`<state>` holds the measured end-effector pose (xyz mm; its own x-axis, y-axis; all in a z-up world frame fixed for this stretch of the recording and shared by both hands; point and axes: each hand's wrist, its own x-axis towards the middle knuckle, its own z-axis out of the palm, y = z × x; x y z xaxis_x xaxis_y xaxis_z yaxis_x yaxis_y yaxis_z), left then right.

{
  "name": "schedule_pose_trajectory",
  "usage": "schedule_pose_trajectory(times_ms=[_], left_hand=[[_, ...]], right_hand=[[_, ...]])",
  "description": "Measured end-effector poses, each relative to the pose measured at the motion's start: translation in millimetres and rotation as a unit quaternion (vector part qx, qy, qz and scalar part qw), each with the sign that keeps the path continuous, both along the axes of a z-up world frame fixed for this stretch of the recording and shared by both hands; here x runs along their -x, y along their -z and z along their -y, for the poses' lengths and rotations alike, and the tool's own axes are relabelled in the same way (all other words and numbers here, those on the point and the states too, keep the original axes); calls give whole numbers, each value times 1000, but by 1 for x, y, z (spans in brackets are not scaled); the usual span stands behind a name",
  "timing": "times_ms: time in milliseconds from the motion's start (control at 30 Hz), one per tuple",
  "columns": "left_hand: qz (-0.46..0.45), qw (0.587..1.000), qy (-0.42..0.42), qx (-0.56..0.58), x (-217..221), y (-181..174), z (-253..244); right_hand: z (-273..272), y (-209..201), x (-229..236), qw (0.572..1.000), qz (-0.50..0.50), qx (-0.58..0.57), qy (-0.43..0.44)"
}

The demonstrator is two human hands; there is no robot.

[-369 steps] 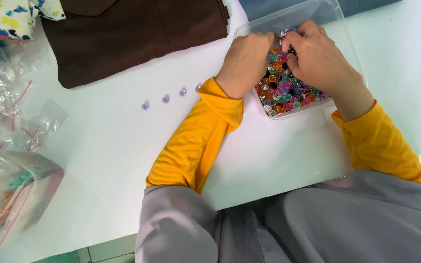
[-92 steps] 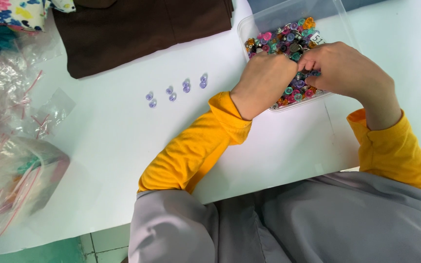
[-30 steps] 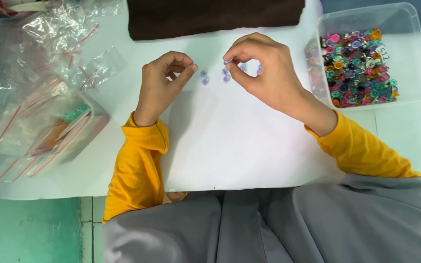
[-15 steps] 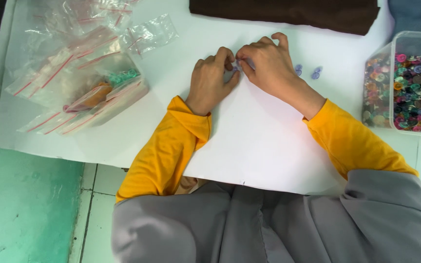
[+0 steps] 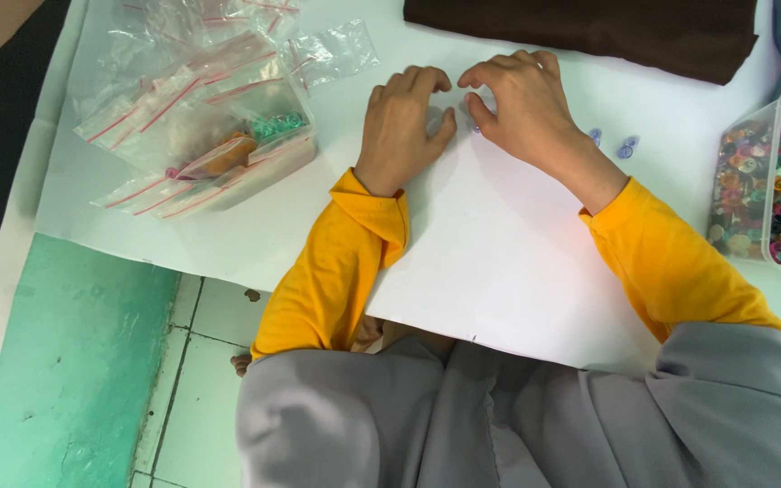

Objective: The person picks out buttons of a specific color from a mixed container, lines them up on the table, and then places them into small plastic bags.

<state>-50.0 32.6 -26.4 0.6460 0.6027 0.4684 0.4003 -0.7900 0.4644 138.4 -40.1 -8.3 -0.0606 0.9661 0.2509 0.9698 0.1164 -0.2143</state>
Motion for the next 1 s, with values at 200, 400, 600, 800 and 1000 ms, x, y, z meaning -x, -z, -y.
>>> schedule_pose_trajectory(times_ms=[200, 400, 600, 800, 1000], left_hand=[[-97, 957, -257, -95, 18, 76, -66], [-99, 934, -322, -117, 9, 81, -69], [-136, 882, -387, -233, 3, 72, -58], [113, 963, -234, -64, 2, 13, -24], [409, 894, -63, 171, -20, -15, 32]], right_hand=[[-52, 3, 44, 970, -225, -12, -89], [-99, 52, 81, 973, -214, -1, -83], [-93, 52, 85, 968, -227, -29, -98], [-63, 16, 89, 872, -464, -154, 4], [-18, -3, 68, 774, -624, -109, -13]])
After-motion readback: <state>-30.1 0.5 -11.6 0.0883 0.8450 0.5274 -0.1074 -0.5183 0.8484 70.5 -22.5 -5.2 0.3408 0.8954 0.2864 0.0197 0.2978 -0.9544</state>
